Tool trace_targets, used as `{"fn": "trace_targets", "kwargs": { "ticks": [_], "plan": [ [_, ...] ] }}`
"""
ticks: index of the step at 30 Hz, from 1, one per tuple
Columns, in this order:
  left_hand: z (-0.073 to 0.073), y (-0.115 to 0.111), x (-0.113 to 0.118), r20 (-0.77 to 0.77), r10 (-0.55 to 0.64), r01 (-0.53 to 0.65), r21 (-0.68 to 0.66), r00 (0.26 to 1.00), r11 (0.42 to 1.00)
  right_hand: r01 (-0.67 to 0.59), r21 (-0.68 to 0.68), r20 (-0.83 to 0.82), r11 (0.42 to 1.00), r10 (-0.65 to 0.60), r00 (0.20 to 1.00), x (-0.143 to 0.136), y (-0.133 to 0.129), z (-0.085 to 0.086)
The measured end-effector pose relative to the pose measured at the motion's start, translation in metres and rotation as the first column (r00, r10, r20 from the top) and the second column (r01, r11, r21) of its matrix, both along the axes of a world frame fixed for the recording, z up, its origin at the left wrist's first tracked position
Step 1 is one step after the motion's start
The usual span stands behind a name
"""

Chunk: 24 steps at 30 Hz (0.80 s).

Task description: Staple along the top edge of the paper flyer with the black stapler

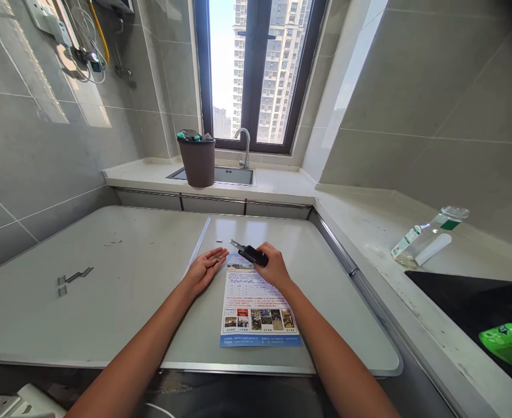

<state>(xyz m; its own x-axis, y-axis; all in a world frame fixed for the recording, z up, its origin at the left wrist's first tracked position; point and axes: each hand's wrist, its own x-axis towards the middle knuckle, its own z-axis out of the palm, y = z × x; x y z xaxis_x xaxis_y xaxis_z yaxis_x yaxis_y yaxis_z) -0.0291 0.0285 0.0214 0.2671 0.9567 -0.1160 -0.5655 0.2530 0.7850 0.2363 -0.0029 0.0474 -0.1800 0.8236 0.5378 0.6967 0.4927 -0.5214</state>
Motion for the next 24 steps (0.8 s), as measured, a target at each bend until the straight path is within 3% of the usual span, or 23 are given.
{"fn": "trace_targets", "kwargs": {
  "ticks": [2,5,9,14,17,20,22,24],
  "plan": [
    [0.0,0.001,0.001,-0.03,0.112,-0.111,0.029,0.993,0.993,-0.085,-0.155,-0.052,0.984,0.078,0.996,0.013,0.005,0.002],
    [-0.001,0.003,0.001,-0.062,0.166,-0.162,0.071,0.984,0.984,-0.226,-0.351,-0.047,0.909,0.223,0.974,0.027,0.008,0.003],
    [-0.002,0.001,0.002,-0.112,0.118,-0.102,0.135,0.987,0.986,-0.302,-0.493,-0.048,0.816,0.321,0.946,0.028,0.007,0.0],
    [0.001,-0.008,0.006,-0.245,0.018,0.032,0.196,0.969,0.98,-0.347,-0.507,0.0,0.789,0.402,0.916,0.024,0.005,-0.001],
    [0.004,-0.014,0.01,-0.362,-0.046,0.14,0.238,0.931,0.961,-0.337,-0.404,-0.027,0.85,0.357,0.934,0.022,0.003,0.004],
    [0.006,-0.018,0.014,-0.441,-0.098,0.25,0.3,0.892,0.921,-0.327,-0.13,-0.045,0.936,0.324,0.945,0.015,-0.003,0.012],
    [0.006,-0.019,0.015,-0.467,-0.117,0.292,0.324,0.877,0.9,-0.392,0.013,-0.019,0.92,0.392,0.92,0.007,-0.009,0.017],
    [0.006,-0.02,0.016,-0.471,-0.137,0.321,0.337,0.871,0.885,-0.473,0.074,0.026,0.878,0.473,0.881,-0.003,-0.013,0.019]
  ]
}}
